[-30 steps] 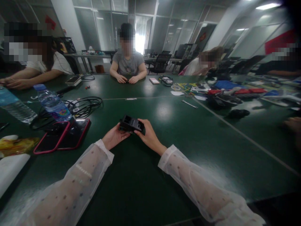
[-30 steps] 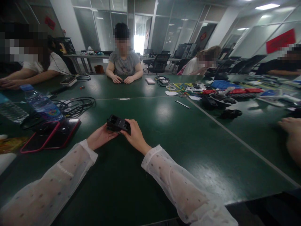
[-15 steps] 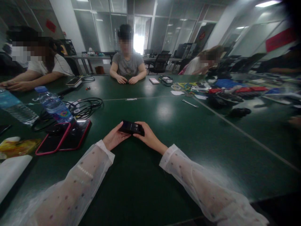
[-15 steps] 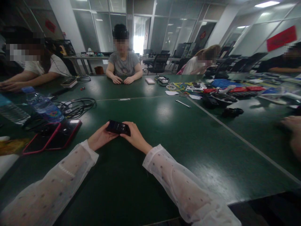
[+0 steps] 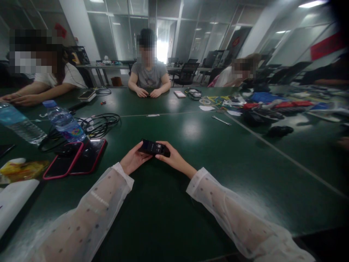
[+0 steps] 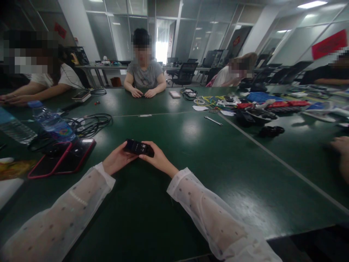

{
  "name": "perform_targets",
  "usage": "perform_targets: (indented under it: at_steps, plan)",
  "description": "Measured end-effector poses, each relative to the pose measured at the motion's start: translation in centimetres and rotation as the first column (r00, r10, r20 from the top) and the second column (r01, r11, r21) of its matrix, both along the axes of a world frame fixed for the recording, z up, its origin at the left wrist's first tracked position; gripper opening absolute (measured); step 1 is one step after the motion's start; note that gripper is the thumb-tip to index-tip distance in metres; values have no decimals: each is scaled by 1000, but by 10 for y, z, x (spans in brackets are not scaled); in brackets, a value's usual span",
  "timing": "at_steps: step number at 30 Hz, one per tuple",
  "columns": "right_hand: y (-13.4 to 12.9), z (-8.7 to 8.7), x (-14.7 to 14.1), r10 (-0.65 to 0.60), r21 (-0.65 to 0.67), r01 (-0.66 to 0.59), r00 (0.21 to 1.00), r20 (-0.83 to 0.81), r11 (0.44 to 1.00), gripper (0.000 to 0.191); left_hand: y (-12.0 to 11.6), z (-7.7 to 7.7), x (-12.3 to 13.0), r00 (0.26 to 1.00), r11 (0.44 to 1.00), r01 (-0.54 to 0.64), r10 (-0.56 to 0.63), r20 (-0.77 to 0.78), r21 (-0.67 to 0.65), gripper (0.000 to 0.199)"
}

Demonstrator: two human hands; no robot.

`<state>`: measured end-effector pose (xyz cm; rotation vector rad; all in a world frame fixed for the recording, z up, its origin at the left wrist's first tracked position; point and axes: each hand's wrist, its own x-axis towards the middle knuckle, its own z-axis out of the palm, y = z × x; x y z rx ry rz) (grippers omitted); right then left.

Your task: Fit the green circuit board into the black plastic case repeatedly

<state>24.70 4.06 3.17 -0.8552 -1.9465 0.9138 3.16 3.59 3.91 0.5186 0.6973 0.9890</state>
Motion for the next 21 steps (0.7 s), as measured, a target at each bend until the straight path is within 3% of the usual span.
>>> perform_targets:
  at_steps: [21]
  plan:
    - [3, 0, 1, 40, -70, -45, 997, -64, 997, 51, -1, -1, 0, 999, 999, -47, 46, 29, 27, 38]
